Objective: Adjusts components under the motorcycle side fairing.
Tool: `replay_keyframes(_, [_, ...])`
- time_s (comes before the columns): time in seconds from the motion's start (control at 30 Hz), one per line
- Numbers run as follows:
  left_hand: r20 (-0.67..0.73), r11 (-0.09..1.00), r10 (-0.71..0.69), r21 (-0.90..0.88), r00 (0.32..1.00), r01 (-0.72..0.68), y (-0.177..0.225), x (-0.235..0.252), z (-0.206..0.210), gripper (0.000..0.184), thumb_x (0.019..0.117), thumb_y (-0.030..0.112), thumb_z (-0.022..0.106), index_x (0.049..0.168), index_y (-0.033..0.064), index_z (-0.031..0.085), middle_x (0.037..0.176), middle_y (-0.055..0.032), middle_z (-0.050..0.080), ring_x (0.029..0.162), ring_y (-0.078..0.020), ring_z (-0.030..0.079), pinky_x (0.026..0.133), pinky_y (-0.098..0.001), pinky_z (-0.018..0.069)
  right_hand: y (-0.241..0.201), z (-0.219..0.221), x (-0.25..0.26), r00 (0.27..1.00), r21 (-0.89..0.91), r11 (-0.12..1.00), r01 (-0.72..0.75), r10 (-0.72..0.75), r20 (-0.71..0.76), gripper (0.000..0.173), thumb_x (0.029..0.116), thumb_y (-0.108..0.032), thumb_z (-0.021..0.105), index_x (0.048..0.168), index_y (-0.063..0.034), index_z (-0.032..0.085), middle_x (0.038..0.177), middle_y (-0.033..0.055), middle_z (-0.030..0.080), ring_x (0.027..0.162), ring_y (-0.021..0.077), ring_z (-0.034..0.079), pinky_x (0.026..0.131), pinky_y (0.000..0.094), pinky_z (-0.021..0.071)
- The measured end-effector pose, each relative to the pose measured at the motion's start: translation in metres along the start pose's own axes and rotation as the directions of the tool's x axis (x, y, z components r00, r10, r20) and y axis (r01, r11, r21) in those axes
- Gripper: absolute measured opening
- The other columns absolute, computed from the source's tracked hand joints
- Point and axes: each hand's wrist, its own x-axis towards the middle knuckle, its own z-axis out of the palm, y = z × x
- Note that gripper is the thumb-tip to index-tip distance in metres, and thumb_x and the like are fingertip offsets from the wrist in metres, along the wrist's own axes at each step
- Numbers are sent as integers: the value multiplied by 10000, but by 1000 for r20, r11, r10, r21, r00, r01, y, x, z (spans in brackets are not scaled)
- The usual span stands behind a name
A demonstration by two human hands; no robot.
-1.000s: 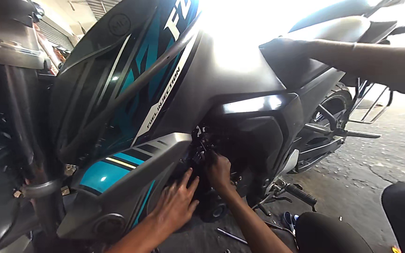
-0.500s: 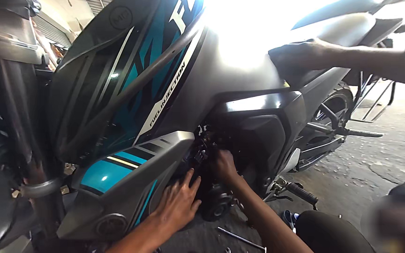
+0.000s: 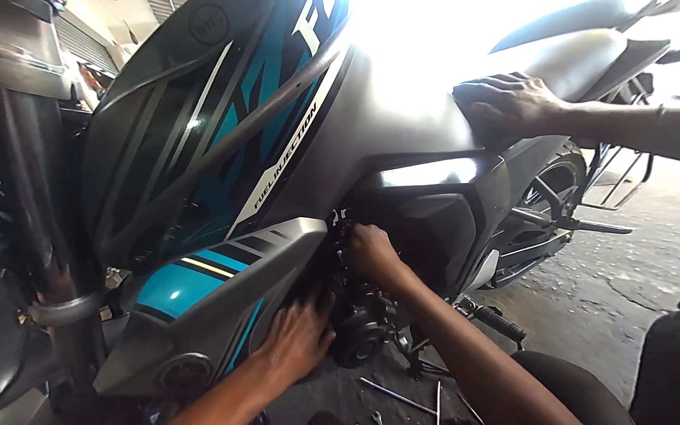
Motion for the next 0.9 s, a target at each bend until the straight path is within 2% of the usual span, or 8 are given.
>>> replay_keyframes(0.07, [-4, 1000, 13, 7, 1000, -13, -2, -2, 4, 626, 1002, 436, 569, 1550, 154, 462, 1614, -191, 384, 1110, -391, 680, 850, -536, 578, -11, -3, -2, 1000, -27, 999, -22, 22, -6, 233, 1007, -193, 585, 1056, 8, 693, 1028, 212, 705, 1042, 385, 680, 885, 575, 521])
replay_keyframes(0.13, [11, 1000, 2, 2, 1000, -2, -2, -2, 2, 629, 989, 438, 586, 1545, 167, 471, 1612, -186, 385, 1123, -388, 675, 863, -533, 579, -13, 2, -9, 996, -22, 997, -69, 67, -63, 245, 1005, -234, 597, 994, -10, 697, 964, 195, 709, 979, 375, 697, 832, 565, 537])
replay_keyframes(0.2, [14, 1000, -9, -10, 1000, 9, 0, -2, 0, 619, 979, 432, 605, 1527, 164, 498, 1584, -206, 410, 1129, -399, 667, 871, -539, 577, -2, 17, -24, 982, 95, 994, -58, 74, -173, 209, 975, -206, 652, 958, -2, 697, 874, 213, 693, 858, 398, 697, 715, 585, 536])
replay_keyframes(0.27, [24, 1000, -2, -14, 1000, 2, -1, -4, -1, 575, 981, 413, 622, 1472, 122, 548, 1579, -216, 406, 1117, -408, 668, 864, -543, 579, 16, 37, -27, 971, 199, 979, -48, 92, -219, 162, 951, -160, 682, 975, -1, 700, 871, 229, 685, 832, 418, 685, 687, 612, 521])
replay_keyframes(0.4, [55, 1000, -8, 0, 998, 8, 0, -3, -1, 594, 990, 392, 623, 1512, 134, 503, 1629, -185, 348, 1143, -409, 656, 872, -551, 571, 53, 80, -4, 940, 228, 973, 32, 49, -338, 236, 1037, -221, 584, 1127, -53, 723, 932, 198, 722, 892, 392, 707, 775, 613, 544])
replay_keyframes(0.5, [58, 1000, -21, 15, 998, 20, 1, -2, 0, 610, 999, 410, 606, 1533, 144, 477, 1637, -176, 338, 1168, -402, 646, 883, -544, 568, 59, 94, 7, 917, 245, 964, 105, 1, -398, 244, 1047, -222, 570, 1119, -47, 724, 902, 189, 721, 862, 380, 711, 762, 600, 550])
replay_keyframes(0.67, [86, 998, -45, 39, 995, 42, 3, -1, -2, 618, 1009, 425, 588, 1548, 154, 456, 1650, -162, 317, 1201, -394, 629, 906, -528, 562, 63, 104, 21, 927, 295, 945, 138, -18, -375, 266, 1042, -230, 559, 1049, -26, 729, 870, 162, 718, 853, 338, 710, 793, 554, 553])
replay_keyframes(0.9, [80, 998, -39, 49, 996, 35, 2, 0, -1, 614, 1010, 431, 582, 1546, 158, 460, 1651, -159, 317, 1185, -378, 639, 892, -515, 568, 74, 98, 24, 943, 269, 943, 196, -106, -317, 259, 1044, -233, 565, 1100, -38, 727, 901, 149, 727, 856, 307, 718, 806, 530, 567])
